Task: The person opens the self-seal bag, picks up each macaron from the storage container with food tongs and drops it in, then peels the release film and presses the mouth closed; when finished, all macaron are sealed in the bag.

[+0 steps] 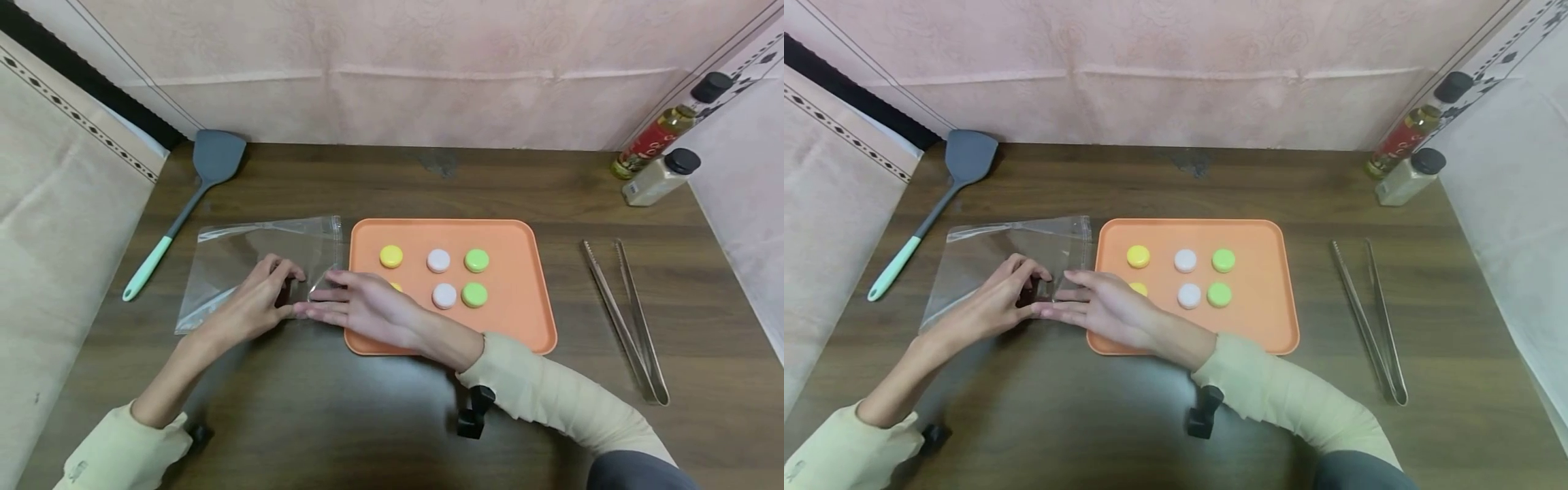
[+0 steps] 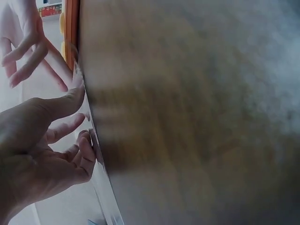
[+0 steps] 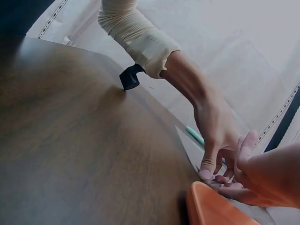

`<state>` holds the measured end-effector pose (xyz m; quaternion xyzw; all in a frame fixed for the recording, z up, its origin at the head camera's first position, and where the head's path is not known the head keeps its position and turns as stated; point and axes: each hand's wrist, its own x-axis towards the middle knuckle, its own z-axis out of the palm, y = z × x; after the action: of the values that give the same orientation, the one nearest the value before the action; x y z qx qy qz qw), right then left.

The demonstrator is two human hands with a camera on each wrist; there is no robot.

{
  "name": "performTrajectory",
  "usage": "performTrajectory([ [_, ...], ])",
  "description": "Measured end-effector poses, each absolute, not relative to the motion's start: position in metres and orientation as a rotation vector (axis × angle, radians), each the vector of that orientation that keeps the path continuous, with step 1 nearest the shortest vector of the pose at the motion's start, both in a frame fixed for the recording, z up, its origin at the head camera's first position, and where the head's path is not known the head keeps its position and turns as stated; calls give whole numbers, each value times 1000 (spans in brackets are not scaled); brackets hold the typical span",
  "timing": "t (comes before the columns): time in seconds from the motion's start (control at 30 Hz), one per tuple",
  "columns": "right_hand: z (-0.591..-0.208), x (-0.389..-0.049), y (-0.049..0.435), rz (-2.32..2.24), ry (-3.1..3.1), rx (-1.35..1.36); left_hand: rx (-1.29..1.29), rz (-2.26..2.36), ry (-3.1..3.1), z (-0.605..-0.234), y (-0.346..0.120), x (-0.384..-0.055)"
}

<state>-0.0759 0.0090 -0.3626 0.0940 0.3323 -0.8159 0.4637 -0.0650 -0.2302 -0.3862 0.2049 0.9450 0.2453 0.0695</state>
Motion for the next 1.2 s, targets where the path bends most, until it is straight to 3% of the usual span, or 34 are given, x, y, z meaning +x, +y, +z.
performTrajectory([
  [0.67,-362,-118,-7,-1634,1290,-145,404,903,2837,-391,-231,-60],
  [0.87,-353,-136,-1,-1431,1599,-529,346,986,2891,-416,-243,-57],
  [1.0,-352,-140,-11,-1253,1722,-753,268,989,2886,-397,-230,-44],
  [1.2,-362,-134,-32,-1350,1628,-607,168,996,2897,-377,-213,-31],
])
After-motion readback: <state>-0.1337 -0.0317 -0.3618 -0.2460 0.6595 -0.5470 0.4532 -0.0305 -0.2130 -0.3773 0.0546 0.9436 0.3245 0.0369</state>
